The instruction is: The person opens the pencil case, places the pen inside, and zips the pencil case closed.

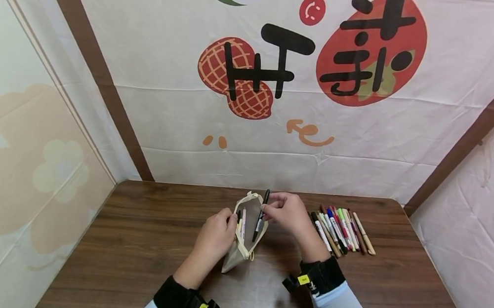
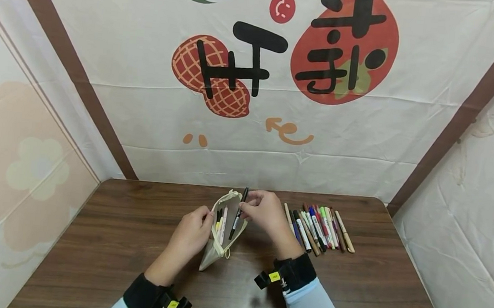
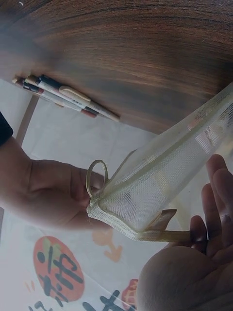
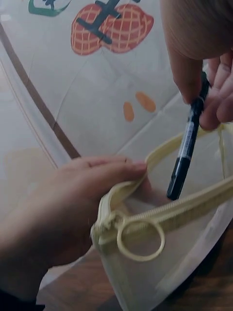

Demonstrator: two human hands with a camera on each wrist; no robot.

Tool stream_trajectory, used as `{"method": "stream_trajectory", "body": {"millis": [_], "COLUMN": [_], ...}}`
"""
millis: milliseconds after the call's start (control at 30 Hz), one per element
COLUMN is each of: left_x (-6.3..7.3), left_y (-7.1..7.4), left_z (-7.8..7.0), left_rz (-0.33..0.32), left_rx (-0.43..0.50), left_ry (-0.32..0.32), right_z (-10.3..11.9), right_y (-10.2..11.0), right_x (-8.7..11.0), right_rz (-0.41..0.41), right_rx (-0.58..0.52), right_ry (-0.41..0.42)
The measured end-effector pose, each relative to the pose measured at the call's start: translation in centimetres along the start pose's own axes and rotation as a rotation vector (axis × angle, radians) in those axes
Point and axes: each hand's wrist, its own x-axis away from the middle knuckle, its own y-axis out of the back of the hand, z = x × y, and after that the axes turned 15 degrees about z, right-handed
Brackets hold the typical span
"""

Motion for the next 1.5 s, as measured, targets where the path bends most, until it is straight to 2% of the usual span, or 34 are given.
{"method": "stream_trajectory", "body": {"millis": [100, 333, 567, 900, 1033, 1167, 1500], "left_x": [-0.1, -0.3, -0.2, -0.2, -0.2, -0.3, -0.4], "left_y": [-0.1, -0.3, -0.3, -0.3, -0.4, -0.4, -0.4], "left_z": [0.1, 0.1, 0.0, -0.1, -0.1, -0.1, 0.0], "left_rz": [-0.005, -0.022, -0.051, -0.039, -0.036, -0.039, -0.019], "left_rx": [-0.006, -0.009, -0.018, -0.022, -0.019, -0.021, -0.008], "left_ry": [-0.003, -0.008, -0.015, -0.016, -0.015, -0.017, -0.012], "right_z": [-0.1, -0.2, 0.2, 0.2, 0.2, -0.1, -1.7], "right_y": [-0.8, -1.8, -0.9, 3.6, 5.8, 8.0, 12.9], "right_x": [-0.1, -0.4, 0.2, 1.5, 2.2, 3.0, 5.5], "right_rz": [0.052, 0.137, 0.148, 0.055, 0.011, -0.042, -0.18], "right_rx": [0.04, 0.032, 0.036, 0.038, 0.037, 0.08, 0.103], "right_ry": [-0.022, -0.032, -0.02, 0.003, -0.025, -0.045, -0.103]}}
